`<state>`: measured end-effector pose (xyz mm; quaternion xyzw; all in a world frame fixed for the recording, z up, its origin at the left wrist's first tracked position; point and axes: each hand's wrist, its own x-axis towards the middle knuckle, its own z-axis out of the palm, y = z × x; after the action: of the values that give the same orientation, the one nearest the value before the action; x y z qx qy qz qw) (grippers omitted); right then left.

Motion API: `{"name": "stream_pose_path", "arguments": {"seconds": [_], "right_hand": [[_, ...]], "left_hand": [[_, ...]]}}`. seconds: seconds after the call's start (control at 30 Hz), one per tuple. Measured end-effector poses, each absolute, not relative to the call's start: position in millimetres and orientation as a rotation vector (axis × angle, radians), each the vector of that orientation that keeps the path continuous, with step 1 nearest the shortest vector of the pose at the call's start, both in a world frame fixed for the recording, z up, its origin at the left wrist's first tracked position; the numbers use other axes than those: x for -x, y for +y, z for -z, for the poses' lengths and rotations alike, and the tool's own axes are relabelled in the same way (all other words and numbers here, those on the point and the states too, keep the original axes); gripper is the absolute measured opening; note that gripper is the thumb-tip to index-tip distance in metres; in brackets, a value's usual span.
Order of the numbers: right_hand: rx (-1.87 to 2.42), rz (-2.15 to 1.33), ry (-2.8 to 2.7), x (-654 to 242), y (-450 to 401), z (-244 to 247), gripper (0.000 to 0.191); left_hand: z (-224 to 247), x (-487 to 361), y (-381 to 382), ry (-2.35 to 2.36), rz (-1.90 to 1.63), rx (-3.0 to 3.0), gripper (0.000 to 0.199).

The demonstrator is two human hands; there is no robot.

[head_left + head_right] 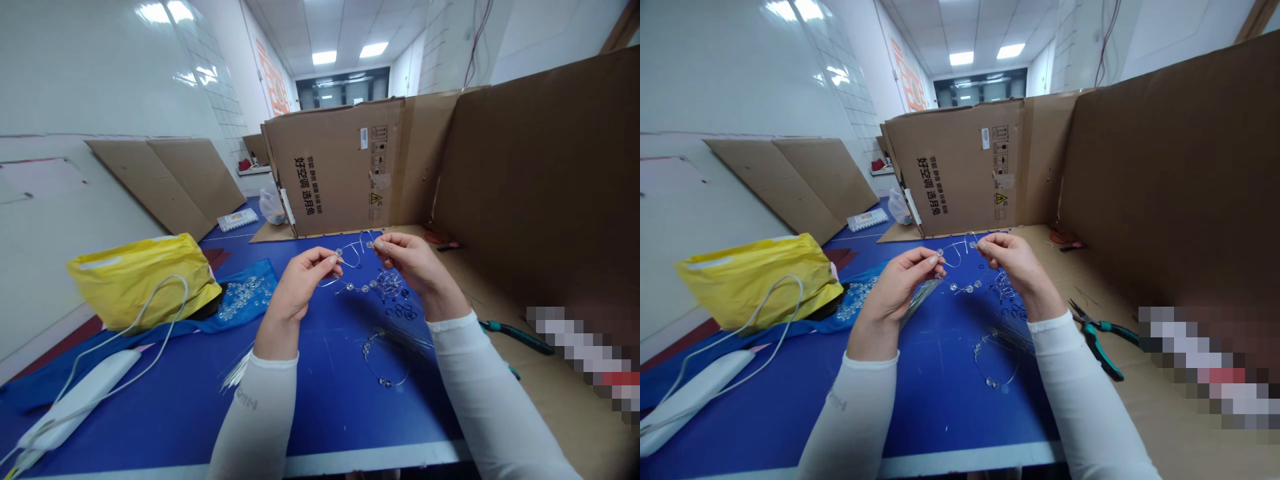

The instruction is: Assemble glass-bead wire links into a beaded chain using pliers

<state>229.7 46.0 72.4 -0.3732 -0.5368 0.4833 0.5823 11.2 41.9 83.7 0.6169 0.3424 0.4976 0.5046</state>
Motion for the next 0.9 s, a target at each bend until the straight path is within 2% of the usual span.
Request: {"name": "stream_pose_path", "arguments": {"seconds": [0.2, 0.4, 0.5, 0.63, 0.77, 0.9], "right_hand": [[0.856, -1.058, -1.2, -230, 48, -72, 0.022], [0.786, -0.821, -1.174, -228, 47, -74, 0.019], [0.777, -0.597, -1.311, -222, 39, -77, 0.014], [0.749, -0.101, -1.58, -215, 29, -80, 0.006], [0.632, 0.345, -1.736, -209, 28, -76, 0.014], [0.526, 0.542, -1.761, -204, 31, -70, 0.022]], "left_hand": [[-84, -11, 42, 0.825, -1.189, -1.503, 0.015], [-82, -12, 41, 0.834, -1.146, -1.501, 0.015], [-82, -13, 41, 0.822, -1.082, -1.466, 0.017], [-83, -13, 41, 0.806, -1.005, -1.401, 0.02], [-86, -11, 40, 0.791, -0.964, -1.349, 0.023], [-87, -10, 39, 0.762, -0.947, -1.305, 0.026]]}}
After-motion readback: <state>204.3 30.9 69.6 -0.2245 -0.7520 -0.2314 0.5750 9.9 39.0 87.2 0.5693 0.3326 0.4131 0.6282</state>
